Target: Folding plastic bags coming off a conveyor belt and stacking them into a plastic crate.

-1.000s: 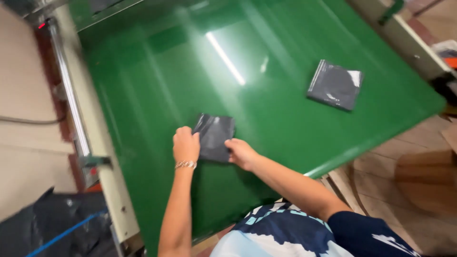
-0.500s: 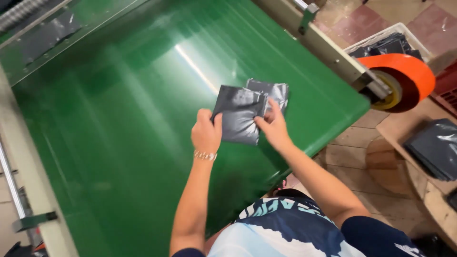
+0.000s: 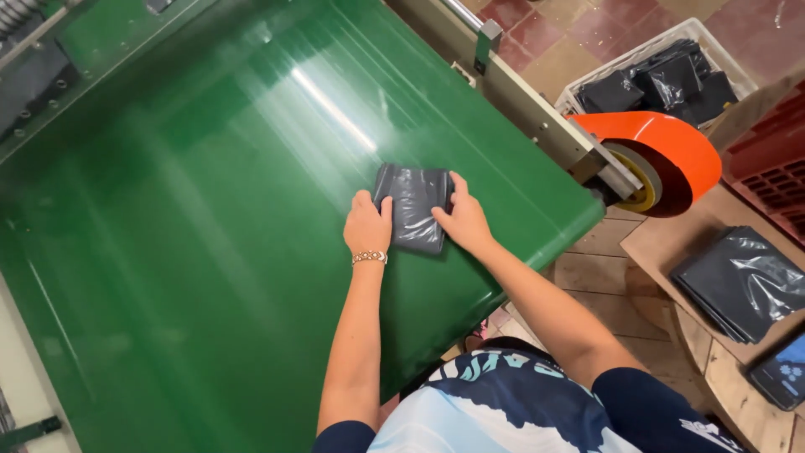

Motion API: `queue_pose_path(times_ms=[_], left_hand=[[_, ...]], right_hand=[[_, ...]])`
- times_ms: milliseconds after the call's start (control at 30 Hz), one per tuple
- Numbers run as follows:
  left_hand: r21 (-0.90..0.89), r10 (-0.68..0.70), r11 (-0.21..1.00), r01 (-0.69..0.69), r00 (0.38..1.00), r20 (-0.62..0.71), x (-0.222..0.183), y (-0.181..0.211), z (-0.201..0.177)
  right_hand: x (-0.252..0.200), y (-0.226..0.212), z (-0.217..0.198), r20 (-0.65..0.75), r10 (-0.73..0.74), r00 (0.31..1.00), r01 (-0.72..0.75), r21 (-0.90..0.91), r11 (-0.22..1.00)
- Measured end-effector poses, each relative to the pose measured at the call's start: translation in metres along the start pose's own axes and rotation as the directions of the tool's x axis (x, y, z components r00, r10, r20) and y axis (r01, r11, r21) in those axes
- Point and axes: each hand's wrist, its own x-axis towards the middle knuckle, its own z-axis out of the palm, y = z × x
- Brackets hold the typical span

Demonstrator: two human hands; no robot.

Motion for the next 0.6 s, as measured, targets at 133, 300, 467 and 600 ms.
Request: queue_pose_path(times_ms=[133,300,467,600], left_hand=[[0.145,0.095,0.985,-0.094,0.995,-0.002,0.016,0.003,0.0],[-0.176,0.082,0.983,-0.053,0.984,0.161,0.038,0.0,0.005],[-0.25,0.527,0.822,-0.512,0.85,-0.006,-0.007,0.06,-0.1],[-0.195,0.838,0.478,-0.856,0.511,-0.191,-0.047,0.098,-0.136]], right_hand=[[-0.005,-0.023,-0.004,0.014,0.083,0.996,-0.076,-0.273,0.959],[-0.024,-0.067,-0.038,-0.119,-0.034,0.992,-0.038,-0.555,0.831],[-0.058,-0.043,-0.071,-0.219,-0.441,0.87,0.287,-0.502,0.816],[-0.118,-0.045,-0.121,-0.25,-0.547,0.799,0.365,-0.521,0.771]])
